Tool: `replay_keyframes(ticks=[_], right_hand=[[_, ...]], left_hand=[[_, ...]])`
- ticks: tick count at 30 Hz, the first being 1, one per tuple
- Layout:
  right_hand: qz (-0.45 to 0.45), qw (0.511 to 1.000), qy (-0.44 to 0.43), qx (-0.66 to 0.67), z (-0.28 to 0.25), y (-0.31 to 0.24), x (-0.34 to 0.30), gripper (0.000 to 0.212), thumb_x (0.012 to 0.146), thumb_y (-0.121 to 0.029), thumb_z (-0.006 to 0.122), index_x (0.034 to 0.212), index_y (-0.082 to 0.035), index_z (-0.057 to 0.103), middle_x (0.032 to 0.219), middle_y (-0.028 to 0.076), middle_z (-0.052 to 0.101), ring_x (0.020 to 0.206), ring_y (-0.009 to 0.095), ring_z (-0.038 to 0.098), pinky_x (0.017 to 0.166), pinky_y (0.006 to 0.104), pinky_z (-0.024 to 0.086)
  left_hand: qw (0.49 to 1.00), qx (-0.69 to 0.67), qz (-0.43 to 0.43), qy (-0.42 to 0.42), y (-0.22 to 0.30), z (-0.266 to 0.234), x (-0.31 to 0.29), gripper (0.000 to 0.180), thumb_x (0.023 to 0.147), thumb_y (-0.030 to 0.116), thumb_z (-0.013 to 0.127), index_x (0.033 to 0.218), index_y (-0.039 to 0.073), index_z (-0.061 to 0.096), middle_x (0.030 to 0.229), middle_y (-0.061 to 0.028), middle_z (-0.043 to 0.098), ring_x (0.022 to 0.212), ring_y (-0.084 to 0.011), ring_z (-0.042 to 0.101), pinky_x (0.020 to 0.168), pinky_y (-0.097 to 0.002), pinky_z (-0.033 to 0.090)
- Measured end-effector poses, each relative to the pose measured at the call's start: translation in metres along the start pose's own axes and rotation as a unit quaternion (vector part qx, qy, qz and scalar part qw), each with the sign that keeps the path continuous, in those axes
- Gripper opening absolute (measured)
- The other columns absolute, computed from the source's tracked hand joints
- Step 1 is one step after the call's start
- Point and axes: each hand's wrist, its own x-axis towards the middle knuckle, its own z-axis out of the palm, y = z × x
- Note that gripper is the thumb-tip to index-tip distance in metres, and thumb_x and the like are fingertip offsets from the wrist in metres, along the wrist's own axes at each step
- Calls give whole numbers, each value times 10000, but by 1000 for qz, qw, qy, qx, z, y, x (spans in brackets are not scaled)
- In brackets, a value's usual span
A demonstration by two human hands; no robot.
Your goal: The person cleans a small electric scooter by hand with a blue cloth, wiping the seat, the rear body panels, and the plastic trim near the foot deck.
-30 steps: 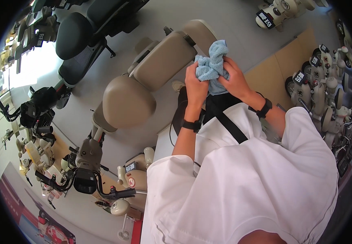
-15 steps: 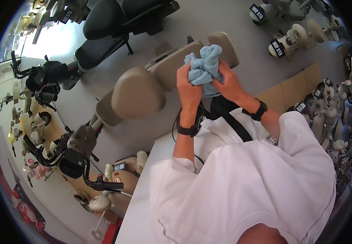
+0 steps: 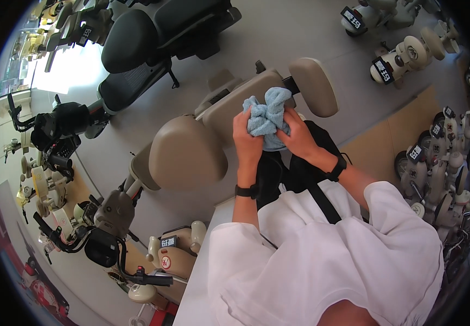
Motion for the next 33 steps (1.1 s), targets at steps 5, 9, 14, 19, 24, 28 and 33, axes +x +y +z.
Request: replay_keyframes(ticks=[5, 9, 14, 19, 24, 28, 33], right_hand=[[27, 999, 25, -7, 27, 32, 27, 499, 808, -46, 621, 1282, 34, 486, 1346, 209, 468, 1255, 406, 449, 1045, 416, 380], [-42, 994, 88, -40, 47, 57, 54, 471, 787, -48, 628, 1238, 34, 518, 1342, 219, 471, 1287, 419, 416, 1058, 449, 377], [-71, 989, 111, -64, 56, 68, 63, 432, 779, -49, 622, 1191, 54, 543, 1325, 219, 494, 1319, 432, 387, 1066, 481, 366], [-108, 986, 97, -81, 54, 92, 55, 453, 747, -144, 669, 1156, 27, 579, 1298, 207, 516, 1303, 456, 407, 1028, 496, 405], [-109, 988, 86, -63, 53, 93, 55, 418, 730, -148, 682, 1105, 17, 600, 1261, 194, 542, 1293, 443, 426, 1015, 493, 418], [-100, 991, 64, -59, 50, 96, 55, 372, 718, -157, 709, 1038, 10, 621, 1228, 184, 564, 1274, 443, 448, 996, 486, 436], [-109, 992, 45, -45, 47, 94, 55, 381, 705, -150, 727, 1041, -1, 626, 1230, 178, 567, 1263, 443, 460, 993, 493, 443]], left_hand=[[997, 59, 1, -43, -33, 3, 33, 518, 730, -36, 663, 1237, 50, 600, 1186, -171, 589, 1082, -366, 584, 916, -389, 481], [993, 115, 30, -18, -60, 17, 50, 533, 727, -26, 674, 1247, 68, 600, 1212, -165, 580, 1079, -366, 583, 896, -392, 488], [983, 143, 93, 70, -88, 31, 42, 560, 719, 69, 738, 1260, 57, 591, 1228, -192, 561, 1080, -385, 578, 916, -421, 477], [980, 114, 131, 96, -107, 40, 33, 557, 761, 202, 786, 1250, 37, 576, 1243, -224, 541, 1096, -390, 572, 926, -454, 463], [975, 134, 147, 101, -115, 37, 29, 573, 767, 230, 789, 1248, 21, 557, 1220, -241, 548, 1096, -396, 576, 918, -465, 471], [977, 143, 119, 107, -119, 36, 21, 586, 746, 217, 808, 1237, 26, 552, 1231, -249, 545, 1113, -404, 573, 933, -476, 476], [977, 151, 97, 119, -122, 33, 14, 583, 742, 183, 808, 1238, 38, 537, 1227, -253, 546, 1147, -408, 557, 940, -483, 482]])
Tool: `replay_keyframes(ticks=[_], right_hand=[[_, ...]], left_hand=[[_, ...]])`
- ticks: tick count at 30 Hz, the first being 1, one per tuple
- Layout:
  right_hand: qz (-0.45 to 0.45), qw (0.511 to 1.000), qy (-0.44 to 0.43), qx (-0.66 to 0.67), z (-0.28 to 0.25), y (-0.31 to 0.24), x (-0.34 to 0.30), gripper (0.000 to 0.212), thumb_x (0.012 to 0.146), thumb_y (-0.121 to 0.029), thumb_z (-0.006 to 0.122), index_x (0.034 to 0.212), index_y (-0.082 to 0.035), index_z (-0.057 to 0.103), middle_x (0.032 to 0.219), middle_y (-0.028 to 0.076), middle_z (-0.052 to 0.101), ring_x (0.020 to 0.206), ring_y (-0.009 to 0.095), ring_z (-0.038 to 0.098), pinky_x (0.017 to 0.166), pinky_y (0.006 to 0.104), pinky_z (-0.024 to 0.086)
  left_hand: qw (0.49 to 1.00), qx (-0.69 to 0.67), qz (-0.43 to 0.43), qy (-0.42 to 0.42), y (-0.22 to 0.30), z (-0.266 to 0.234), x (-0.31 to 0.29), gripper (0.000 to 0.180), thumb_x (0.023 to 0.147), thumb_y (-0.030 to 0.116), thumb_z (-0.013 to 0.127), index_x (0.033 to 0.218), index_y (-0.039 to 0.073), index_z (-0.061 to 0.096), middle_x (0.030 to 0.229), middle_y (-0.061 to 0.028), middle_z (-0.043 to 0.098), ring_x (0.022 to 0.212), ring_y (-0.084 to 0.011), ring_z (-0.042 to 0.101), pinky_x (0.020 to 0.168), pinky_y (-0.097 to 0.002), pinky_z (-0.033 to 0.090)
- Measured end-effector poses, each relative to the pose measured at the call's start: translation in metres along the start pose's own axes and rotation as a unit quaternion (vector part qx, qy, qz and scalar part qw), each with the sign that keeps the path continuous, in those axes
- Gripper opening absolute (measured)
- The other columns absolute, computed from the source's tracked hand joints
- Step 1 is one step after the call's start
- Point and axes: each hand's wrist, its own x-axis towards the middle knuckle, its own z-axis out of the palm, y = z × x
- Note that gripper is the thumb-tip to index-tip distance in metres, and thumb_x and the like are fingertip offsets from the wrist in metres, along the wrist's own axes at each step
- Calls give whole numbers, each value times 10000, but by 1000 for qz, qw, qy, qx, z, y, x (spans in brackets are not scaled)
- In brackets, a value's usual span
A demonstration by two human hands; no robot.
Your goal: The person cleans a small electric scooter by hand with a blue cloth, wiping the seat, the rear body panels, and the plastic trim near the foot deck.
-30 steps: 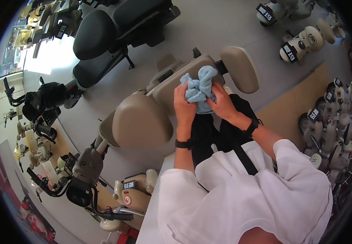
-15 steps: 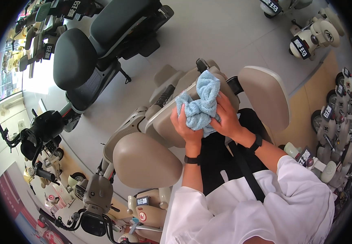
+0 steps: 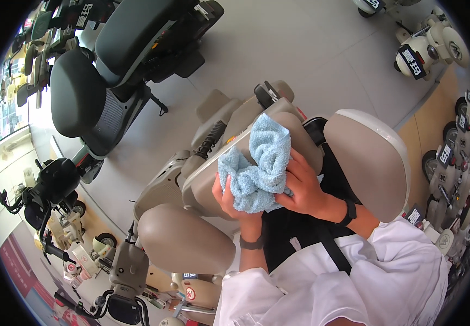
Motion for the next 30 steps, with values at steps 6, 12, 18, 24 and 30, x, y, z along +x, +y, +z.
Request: replay_keyframes(ticks=[6, 12, 18, 24, 30], right_hand=[[-13, 999, -27, 20, 1, 9, -9, 467, 709, -150, 726, 1144, -16, 622, 1274, 210, 537, 1244, 481, 447, 1036, 541, 379], [-18, 999, -33, 13, -5, 2, 0, 399, 707, -147, 741, 1070, -20, 633, 1220, 181, 576, 1224, 479, 472, 1013, 525, 421], [-32, 998, -52, 1, -7, 9, -7, 470, 695, -152, 764, 1129, -34, 630, 1276, 193, 544, 1228, 484, 465, 1034, 525, 398], [-34, 998, -61, -3, -7, 11, -11, 519, 689, -139, 760, 1178, -37, 620, 1300, 198, 524, 1247, 468, 443, 1046, 529, 381], [-22, 997, -68, -3, -7, 19, -18, 525, 698, -135, 737, 1198, -34, 612, 1310, 200, 516, 1252, 457, 436, 1054, 526, 366]], left_hand=[[1000, -5, -2, 13, 2, 2, -2, 484, 777, 130, 771, 1199, 54, 546, 1195, -244, 564, 1107, -410, 582, 970, -512, 476], [999, -40, -9, 26, 2, 4, -1, 366, 804, 103, 726, 1133, 54, 572, 1130, -217, 593, 1051, -388, 609, 985, -590, 450], [999, -43, -11, 20, 8, 2, 3, 316, 800, 89, 718, 1087, 47, 593, 1091, -202, 603, 1044, -376, 614, 964, -616, 452], [1000, -27, 5, 0, 8, 0, 6, 350, 827, 162, 705, 1134, 44, 587, 1141, -241, 600, 1074, -404, 603, 985, -583, 451], [1000, -27, 15, 2, 12, 4, 11, 353, 783, 142, 728, 1095, 37, 601, 1071, -217, 624, 1032, -386, 617, 957, -599, 462]])
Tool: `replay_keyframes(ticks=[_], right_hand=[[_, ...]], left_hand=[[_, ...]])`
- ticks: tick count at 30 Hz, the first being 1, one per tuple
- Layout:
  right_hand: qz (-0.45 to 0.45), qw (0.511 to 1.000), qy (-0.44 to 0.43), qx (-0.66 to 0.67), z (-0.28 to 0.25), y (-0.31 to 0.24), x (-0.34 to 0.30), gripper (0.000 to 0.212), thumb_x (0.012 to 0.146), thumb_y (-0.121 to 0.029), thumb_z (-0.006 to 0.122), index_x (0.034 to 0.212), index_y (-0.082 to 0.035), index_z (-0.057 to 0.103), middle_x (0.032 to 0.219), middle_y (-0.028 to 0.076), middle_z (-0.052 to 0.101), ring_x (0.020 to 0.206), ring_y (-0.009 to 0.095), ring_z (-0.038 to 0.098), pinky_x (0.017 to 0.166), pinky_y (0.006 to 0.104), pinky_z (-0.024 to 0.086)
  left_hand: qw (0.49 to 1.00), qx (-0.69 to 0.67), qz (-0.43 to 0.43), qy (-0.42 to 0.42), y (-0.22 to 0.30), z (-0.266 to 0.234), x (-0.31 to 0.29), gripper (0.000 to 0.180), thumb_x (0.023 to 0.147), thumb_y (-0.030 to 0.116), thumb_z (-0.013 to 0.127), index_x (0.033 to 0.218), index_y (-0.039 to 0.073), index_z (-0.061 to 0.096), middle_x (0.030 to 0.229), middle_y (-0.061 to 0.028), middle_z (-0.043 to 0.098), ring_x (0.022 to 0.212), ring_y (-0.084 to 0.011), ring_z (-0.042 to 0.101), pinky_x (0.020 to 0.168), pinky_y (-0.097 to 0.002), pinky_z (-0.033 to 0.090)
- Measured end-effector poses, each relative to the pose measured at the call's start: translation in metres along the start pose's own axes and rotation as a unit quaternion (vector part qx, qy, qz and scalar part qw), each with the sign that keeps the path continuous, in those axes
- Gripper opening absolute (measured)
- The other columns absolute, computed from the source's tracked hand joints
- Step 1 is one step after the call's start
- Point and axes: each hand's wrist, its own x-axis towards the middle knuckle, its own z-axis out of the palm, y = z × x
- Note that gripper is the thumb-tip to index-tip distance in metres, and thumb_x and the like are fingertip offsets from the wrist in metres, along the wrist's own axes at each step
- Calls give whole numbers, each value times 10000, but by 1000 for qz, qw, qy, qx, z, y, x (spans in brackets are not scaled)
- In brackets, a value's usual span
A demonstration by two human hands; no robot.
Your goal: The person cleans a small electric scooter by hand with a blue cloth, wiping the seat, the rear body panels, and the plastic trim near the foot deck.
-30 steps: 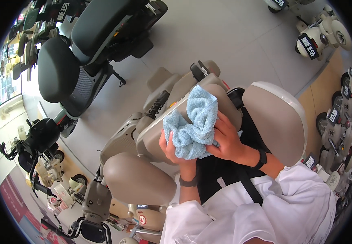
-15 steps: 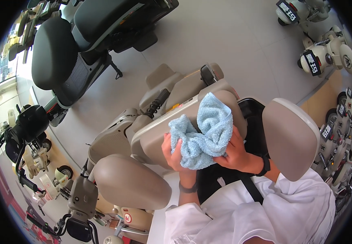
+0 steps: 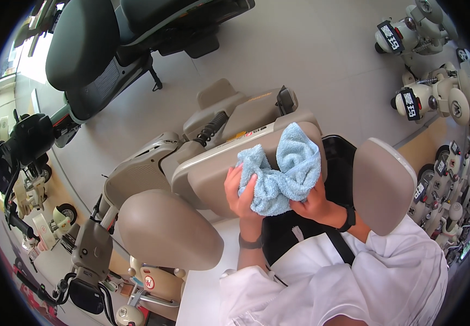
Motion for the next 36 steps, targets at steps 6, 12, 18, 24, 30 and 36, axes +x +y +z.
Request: replay_keyframes(ticks=[6, 12, 18, 24, 30, 36], right_hand=[[-8, 1000, -7, -12, 5, -3, 0, 531, 704, -139, 718, 1210, -29, 601, 1317, 204, 509, 1236, 453, 443, 1039, 520, 367], [8, 999, 0, -34, 3, -1, -2, 505, 708, -103, 678, 1203, -35, 604, 1319, 200, 497, 1217, 436, 441, 1032, 500, 360], [13, 998, 9, -66, 5, -3, 1, 490, 757, -116, 659, 1236, -43, 582, 1319, 198, 496, 1211, 428, 444, 1039, 502, 340], [49, 995, 35, -79, 16, -21, 15, 488, 811, -134, 662, 1265, -2, 541, 1333, 215, 490, 1267, 454, 409, 1054, 510, 340], [54, 993, -13, -106, 19, -33, 24, 471, 784, -85, 667, 1231, 17, 559, 1315, 201, 505, 1297, 447, 396, 1047, 503, 372], [-12, 990, -101, -99, 36, -58, 37, 422, 723, -54, 682, 1134, 13, 610, 1258, 174, 551, 1312, 396, 418, 1042, 470, 414]], left_hand=[[1000, -8, -13, 19, -1, -6, 2, 357, 759, 234, 737, 1064, 60, 675, 1115, -198, 624, 1069, -390, 615, 957, -561, 461], [1000, -4, 0, -4, 4, -2, 6, 367, 772, 155, 724, 1098, 13, 633, 1110, -218, 613, 1042, -401, 608, 943, -549, 476], [1000, -2, 7, 5, 4, 1, 7, 441, 753, 262, 752, 1115, 33, 649, 1137, -213, 611, 1055, -405, 606, 934, -539, 482], [999, 35, 5, 2, 3, 3, 9, 471, 740, 248, 760, 1153, 58, 639, 1164, -194, 608, 1057, -402, 601, 923, -518, 490], [991, 129, -34, -15, 12, -9, -10, 471, 744, 161, 751, 1188, 81, 618, 1203, -179, 591, 1093, -382, 576, 961, -517, 456], [956, 172, -222, 84, 18, -31, -38, 460, 812, 135, 712, 1246, 72, 574, 1271, -161, 517, 1179, -383, 506, 1064, -534, 353]])
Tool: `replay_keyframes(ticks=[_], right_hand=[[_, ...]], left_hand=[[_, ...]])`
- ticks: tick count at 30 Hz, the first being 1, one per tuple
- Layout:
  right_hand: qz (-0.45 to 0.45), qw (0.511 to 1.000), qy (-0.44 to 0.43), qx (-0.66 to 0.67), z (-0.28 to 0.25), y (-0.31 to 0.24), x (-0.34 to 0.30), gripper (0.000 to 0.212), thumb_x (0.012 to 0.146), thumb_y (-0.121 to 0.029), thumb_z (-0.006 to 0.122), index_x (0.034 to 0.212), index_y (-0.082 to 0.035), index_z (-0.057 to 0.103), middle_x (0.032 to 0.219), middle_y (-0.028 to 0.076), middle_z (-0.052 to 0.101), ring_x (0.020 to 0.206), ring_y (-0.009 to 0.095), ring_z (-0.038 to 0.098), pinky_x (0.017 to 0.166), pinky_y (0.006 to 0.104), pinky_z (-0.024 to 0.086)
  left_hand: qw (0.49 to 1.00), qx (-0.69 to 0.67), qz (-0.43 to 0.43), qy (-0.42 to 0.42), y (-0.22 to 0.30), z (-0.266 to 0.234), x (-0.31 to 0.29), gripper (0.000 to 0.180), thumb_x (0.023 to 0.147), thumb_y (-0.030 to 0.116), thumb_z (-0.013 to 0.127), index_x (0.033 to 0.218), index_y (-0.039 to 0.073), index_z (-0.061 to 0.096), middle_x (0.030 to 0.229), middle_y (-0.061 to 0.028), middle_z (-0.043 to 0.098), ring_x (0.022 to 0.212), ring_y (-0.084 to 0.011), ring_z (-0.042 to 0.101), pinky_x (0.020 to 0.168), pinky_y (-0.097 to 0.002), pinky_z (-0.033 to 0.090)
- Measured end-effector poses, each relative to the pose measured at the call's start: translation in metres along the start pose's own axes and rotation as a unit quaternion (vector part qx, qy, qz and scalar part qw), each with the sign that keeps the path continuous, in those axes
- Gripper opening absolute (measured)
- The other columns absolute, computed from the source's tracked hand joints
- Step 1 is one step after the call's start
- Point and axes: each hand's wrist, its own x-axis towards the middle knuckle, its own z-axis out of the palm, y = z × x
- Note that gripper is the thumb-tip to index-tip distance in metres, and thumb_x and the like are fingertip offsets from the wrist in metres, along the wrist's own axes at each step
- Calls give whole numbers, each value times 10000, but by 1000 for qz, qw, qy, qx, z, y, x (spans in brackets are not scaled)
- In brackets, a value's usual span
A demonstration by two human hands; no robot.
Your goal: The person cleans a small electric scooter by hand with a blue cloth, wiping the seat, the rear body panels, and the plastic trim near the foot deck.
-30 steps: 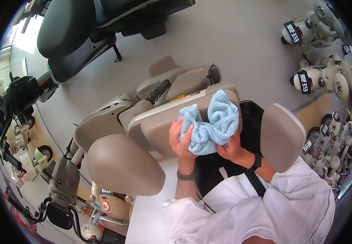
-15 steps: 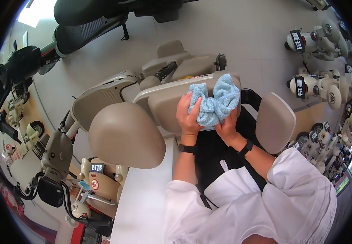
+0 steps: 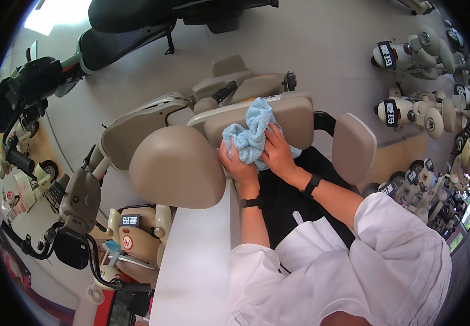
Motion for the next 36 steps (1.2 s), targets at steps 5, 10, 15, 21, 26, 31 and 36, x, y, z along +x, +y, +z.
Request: replay_keyframes(ticks=[5, 10, 15, 21, 26, 31, 36], right_hand=[[14, 999, -33, -18, -23, 9, 3, 426, 731, -35, 675, 1148, 15, 605, 1279, 156, 549, 1321, 362, 427, 1036, 437, 430], [89, 994, -30, -63, -37, 14, -10, 416, 790, 0, 644, 1201, 10, 587, 1333, 156, 525, 1344, 380, 396, 1040, 446, 424], [120, 991, -10, -54, -37, 13, -10, 401, 813, 23, 619, 1212, 11, 579, 1359, 160, 504, 1345, 394, 389, 1051, 448, 410], [110, 994, -6, -21, -40, 14, -4, 413, 794, 44, 625, 1204, 28, 573, 1318, 175, 521, 1331, 417, 393, 1046, 457, 411], [96, 994, -43, -19, -47, 19, -8, 423, 810, 31, 598, 1231, 32, 551, 1327, 175, 512, 1339, 388, 395, 1050, 448, 412], [111, 993, -33, -11, -56, 21, -12, 424, 818, 37, 582, 1240, 31, 543, 1345, 174, 498, 1352, 386, 372, 1054, 442, 407], [131, 991, -35, -7, -61, 15, -16, 418, 838, 33, 562, 1254, 34, 520, 1378, 183, 466, 1366, 397, 340, 1069, 444, 384]], left_hand=[[999, -25, -30, 1, 30, 9, 4, 448, 823, 122, 691, 1250, 64, 568, 1265, -173, 506, 1210, -398, 472, 1062, -546, 350], [998, -35, -30, -49, 59, 12, 2, 422, 816, 104, 685, 1226, 73, 590, 1250, -169, 507, 1208, -398, 474, 1040, -525, 386], [998, -38, -29, -39, 67, 20, 1, 424, 810, 96, 686, 1223, 86, 594, 1242, -169, 505, 1199, -406, 474, 1014, -512, 412], [999, -31, -8, -37, 62, 23, 1, 433, 813, 106, 700, 1228, 60, 586, 1252, -171, 493, 1219, -399, 452, 999, -502, 391], [999, -12, -21, -29, 69, 24, -2, 439, 805, 100, 705, 1227, 65, 587, 1258, -177, 491, 1218, -399, 457, 1002, -497, 390], [998, 1, -58, -31, 85, 29, -13, 450, 798, 83, 704, 1231, 59, 585, 1268, -183, 488, 1219, -401, 453, 1006, -490, 388], [995, -11, -97, -36, 94, 29, -17, 469, 785, 73, 704, 1239, 63, 585, 1270, -180, 492, 1222, -397, 448, 1006, -481, 390]])
